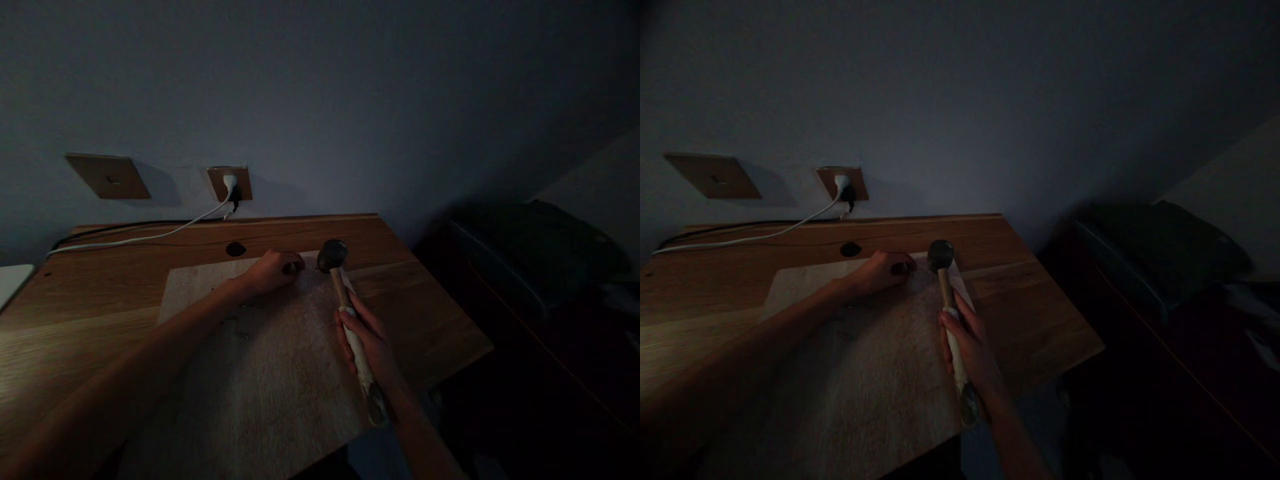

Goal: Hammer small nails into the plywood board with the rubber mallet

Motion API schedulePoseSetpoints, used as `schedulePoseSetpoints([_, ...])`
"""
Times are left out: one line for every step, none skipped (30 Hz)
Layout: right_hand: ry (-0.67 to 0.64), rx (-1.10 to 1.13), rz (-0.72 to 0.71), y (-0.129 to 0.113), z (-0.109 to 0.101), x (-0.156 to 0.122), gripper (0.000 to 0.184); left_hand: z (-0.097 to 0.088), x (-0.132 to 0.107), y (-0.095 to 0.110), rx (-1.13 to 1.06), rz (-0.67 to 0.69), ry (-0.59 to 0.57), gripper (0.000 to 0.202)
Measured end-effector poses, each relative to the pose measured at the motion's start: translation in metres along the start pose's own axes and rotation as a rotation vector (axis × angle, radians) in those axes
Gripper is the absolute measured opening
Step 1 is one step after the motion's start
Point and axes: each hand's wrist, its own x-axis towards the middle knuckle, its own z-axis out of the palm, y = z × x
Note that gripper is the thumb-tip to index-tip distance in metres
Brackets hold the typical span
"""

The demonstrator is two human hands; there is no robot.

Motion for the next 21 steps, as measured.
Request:
schedulePoseSetpoints([-0.004,-0.007,-0.001,0.0,0.0,0.0,0.071,0.001,0.0,0.0,0.004,0.001,0.003,0.028])
schedulePoseSetpoints([-0.005,-0.01,-0.005,0.0,0.0,0.0,0.07,0.001,-0.001,0.0,0.004,0.007,0.009,0.028])
schedulePoseSetpoints([-0.005,-0.011,-0.01,0.0,0.0,0.0,0.07,0.002,-0.001,0.0,0.001,0.016,0.015,0.029])
schedulePoseSetpoints([-0.001,-0.013,-0.013,0.0,-0.001,0.0,0.069,0.003,-0.002,0.0,-0.003,0.023,0.022,0.029])
schedulePoseSetpoints([0.004,-0.016,-0.016,0.001,-0.001,0.001,0.068,0.003,-0.002,0.0,-0.007,0.027,0.026,0.029])
schedulePoseSetpoints([0.006,-0.019,-0.016,0.001,-0.001,0.001,0.068,0.004,-0.002,0.0,-0.011,0.03,0.025,0.03])
schedulePoseSetpoints([0.006,-0.023,-0.019,0.001,0.0,0.002,0.068,0.005,-0.002,0.0,-0.017,0.03,0.021,0.029])
schedulePoseSetpoints([0.0,-0.026,-0.023,0.0,0.0,0.001,0.069,0.005,-0.002,-0.001,-0.024,0.03,0.015,0.028])
schedulePoseSetpoints([-0.013,-0.03,-0.027,-0.001,0.001,0.001,0.069,0.005,-0.001,-0.001,-0.031,0.028,0.012,0.027])
schedulePoseSetpoints([-0.036,-0.036,-0.033,-0.002,0.002,0.0,0.069,0.005,-0.001,-0.001,-0.037,0.027,0.012,0.025])
schedulePoseSetpoints([-0.064,-0.048,-0.037,-0.004,0.003,0.0,0.069,0.005,0.0,-0.002,-0.04,0.027,0.015,0.023])
schedulePoseSetpoints([-0.094,-0.063,-0.04,-0.006,0.005,-0.001,0.068,0.005,0.0,-0.002,-0.042,0.022,0.019,0.022])
schedulePoseSetpoints([-0.119,-0.078,-0.044,-0.008,0.006,-0.002,0.066,0.005,0.001,-0.003,-0.043,0.013,0.022,0.022])
schedulePoseSetpoints([-0.139,-0.093,-0.046,-0.009,0.008,-0.002,0.065,0.005,0.001,-0.003,-0.047,0.005,0.025,0.025])
schedulePoseSetpoints([-0.148,-0.104,-0.049,-0.009,0.009,-0.003,0.064,0.005,0.001,-0.003,-0.054,-0.004,0.031,0.029])
schedulePoseSetpoints([-0.154,-0.116,-0.048,-0.01,0.01,-0.003,0.064,0.005,0.001,-0.003,-0.065,-0.014,0.038,0.033])
schedulePoseSetpoints([-0.154,-0.126,-0.044,-0.009,0.011,-0.002,0.064,0.005,0.001,-0.003,-0.078,-0.023,0.044,0.039])
schedulePoseSetpoints([-0.153,-0.136,-0.039,-0.009,0.012,-0.002,0.066,0.005,0.001,-0.004,-0.09,-0.029,0.051,0.043])
schedulePoseSetpoints([-0.151,-0.149,-0.036,-0.008,0.013,-0.001,0.068,0.005,0.001,-0.004,-0.097,-0.035,0.06,0.047])
schedulePoseSetpoints([-0.151,-0.163,-0.032,-0.008,0.014,0.0,0.07,0.006,0.001,-0.004,-0.1,-0.039,0.071,0.049])
schedulePoseSetpoints([-0.148,-0.175,-0.03,-0.007,0.014,0.0,0.072,0.006,0.0,-0.004,-0.101,-0.042,0.08,0.05])
